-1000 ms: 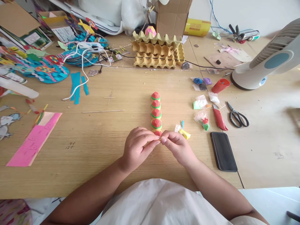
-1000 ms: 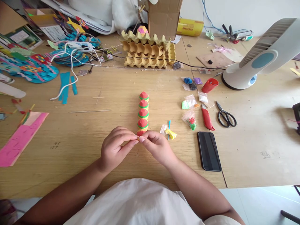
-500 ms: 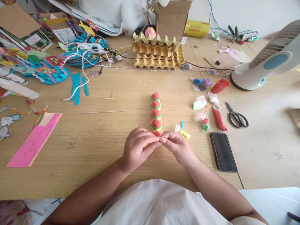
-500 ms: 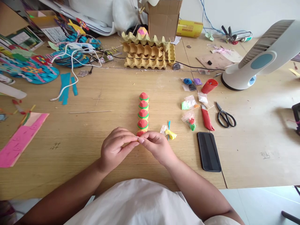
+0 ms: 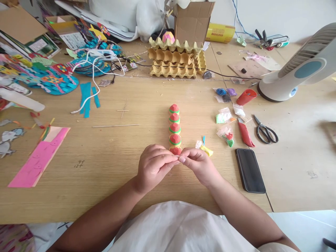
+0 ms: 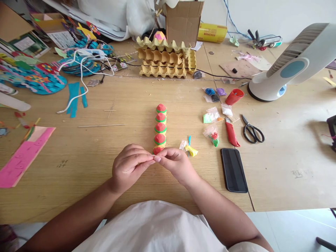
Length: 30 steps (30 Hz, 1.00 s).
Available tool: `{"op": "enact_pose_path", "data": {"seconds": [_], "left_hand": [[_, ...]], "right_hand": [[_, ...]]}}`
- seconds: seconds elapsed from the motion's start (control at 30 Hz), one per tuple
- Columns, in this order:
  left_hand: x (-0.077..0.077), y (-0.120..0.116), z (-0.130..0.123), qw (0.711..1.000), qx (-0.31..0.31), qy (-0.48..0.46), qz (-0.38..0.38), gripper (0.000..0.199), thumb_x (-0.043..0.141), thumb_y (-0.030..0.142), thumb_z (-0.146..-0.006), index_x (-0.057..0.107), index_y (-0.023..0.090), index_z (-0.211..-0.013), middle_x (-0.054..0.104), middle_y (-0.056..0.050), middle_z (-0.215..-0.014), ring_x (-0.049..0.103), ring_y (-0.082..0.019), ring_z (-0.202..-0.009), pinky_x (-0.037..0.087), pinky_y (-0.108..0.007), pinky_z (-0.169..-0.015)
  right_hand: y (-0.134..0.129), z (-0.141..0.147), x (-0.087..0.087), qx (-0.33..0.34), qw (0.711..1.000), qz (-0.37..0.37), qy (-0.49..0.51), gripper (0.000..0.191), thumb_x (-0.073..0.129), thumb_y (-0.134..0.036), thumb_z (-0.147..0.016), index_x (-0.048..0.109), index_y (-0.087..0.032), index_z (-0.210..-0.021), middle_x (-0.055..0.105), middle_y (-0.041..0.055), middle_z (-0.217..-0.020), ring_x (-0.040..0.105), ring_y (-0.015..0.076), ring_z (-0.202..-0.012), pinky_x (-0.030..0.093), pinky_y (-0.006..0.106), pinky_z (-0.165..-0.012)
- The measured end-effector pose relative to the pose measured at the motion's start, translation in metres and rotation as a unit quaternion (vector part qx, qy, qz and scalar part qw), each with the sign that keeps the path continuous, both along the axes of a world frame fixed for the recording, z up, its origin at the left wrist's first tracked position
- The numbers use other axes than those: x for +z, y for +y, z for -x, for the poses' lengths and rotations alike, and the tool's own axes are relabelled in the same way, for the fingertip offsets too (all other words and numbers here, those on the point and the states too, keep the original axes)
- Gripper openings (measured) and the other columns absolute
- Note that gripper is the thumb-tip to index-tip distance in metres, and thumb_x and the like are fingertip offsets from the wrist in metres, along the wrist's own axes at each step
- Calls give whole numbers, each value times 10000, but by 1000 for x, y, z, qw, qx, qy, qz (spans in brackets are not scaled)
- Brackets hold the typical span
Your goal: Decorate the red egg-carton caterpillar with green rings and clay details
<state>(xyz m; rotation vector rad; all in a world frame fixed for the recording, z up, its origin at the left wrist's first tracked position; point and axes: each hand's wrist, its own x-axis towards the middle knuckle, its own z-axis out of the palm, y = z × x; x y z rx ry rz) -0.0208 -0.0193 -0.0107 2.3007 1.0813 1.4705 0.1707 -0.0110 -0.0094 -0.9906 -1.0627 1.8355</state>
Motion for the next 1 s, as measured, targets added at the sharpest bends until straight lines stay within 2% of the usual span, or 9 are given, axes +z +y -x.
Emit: {"op": "enact_pose_path", "data": {"seconds": [0.2, 0.33, 0.43, 0.53, 0.67, 0.73, 0.87, 1.0], "left_hand": [[0, -2, 1, 1000, 1, 16, -6, 137, 777, 112, -900, 722, 225, -955, 775, 10, -819, 665, -156, -746, 529, -314, -737], [2, -2, 0, 1000, 4, -6, 30, 99, 722, 127, -942, 717, 225, -935, 775, -5, -828, 678, -161, -756, 542, -327, -752], [0, -2, 0, 993, 3, -65, 98, 70, 710, 161, -964, 723, 227, -942, 775, -12, -857, 694, -164, -796, 559, -324, -766], [-3, -1, 0, 982, 1, -111, 155, 41, 713, 191, -972, 728, 224, -951, 771, -19, -877, 703, -162, -819, 566, -307, -756], [-5, 0, 0, 980, -11, -119, 156, 22, 723, 240, -972, 734, 221, -972, 778, -35, -896, 714, -174, -825, 574, -313, -751], [-4, 0, 0, 985, -21, -108, 135, 52, 739, 235, -959, 736, 227, -1010, 786, -42, -927, 719, -184, -854, 582, -326, -772], [-1, 0, -2, 992, -30, -80, 93, 136, 759, 144, -925, 721, 234, -1019, 775, -23, -910, 706, -171, -848, 576, -327, -794], [1, -1, -2, 994, -24, -70, 85, 119, 736, 121, -936, 703, 230, -971, 757, -7, -857, 693, -158, -812, 568, -318, -777]], "right_hand": [[-1, 1, -2, -6, 1000, -1, 0, 275, 896, -463, -773, 785, -215, -730, 728, 14, -761, 637, 164, -778, 511, 324, -789], [0, 1, -4, -98, 995, 3, 7, 280, 896, -456, -764, 756, -216, -732, 669, -11, -710, 554, 135, -698, 481, 303, -741], [3, -1, -4, -139, 987, 60, 63, 260, 883, -424, -775, 729, -216, -751, 635, -26, -698, 498, 111, -653, 447, 267, -678], [6, -3, -2, -106, 976, 132, 137, 191, 874, -334, -761, 728, -225, -819, 684, -10, -779, 535, 108, -685, 435, 240, -654], [5, -4, 0, -54, 970, 179, 156, 141, 824, -249, -716, 733, -211, -817, 696, 11, -842, 496, 102, -658, 305, 224, -522], [4, -4, 0, -37, 974, 179, 136, 141, 816, -298, -739, 740, -196, -801, 665, 13, -801, 449, 99, -626, 249, 236, -497], [0, -1, 2, -13, 984, 148, 101, 278, 830, -447, -799, 758, -178, -799, 604, 2, -726, 407, 93, -606, 236, 247, -511], [-1, 0, 3, 8, 984, 145, 102, 313, 843, -481, -795, 780, -175, -797, 578, -4, -707, 400, 88, -593, 216, 249, -509]]}}
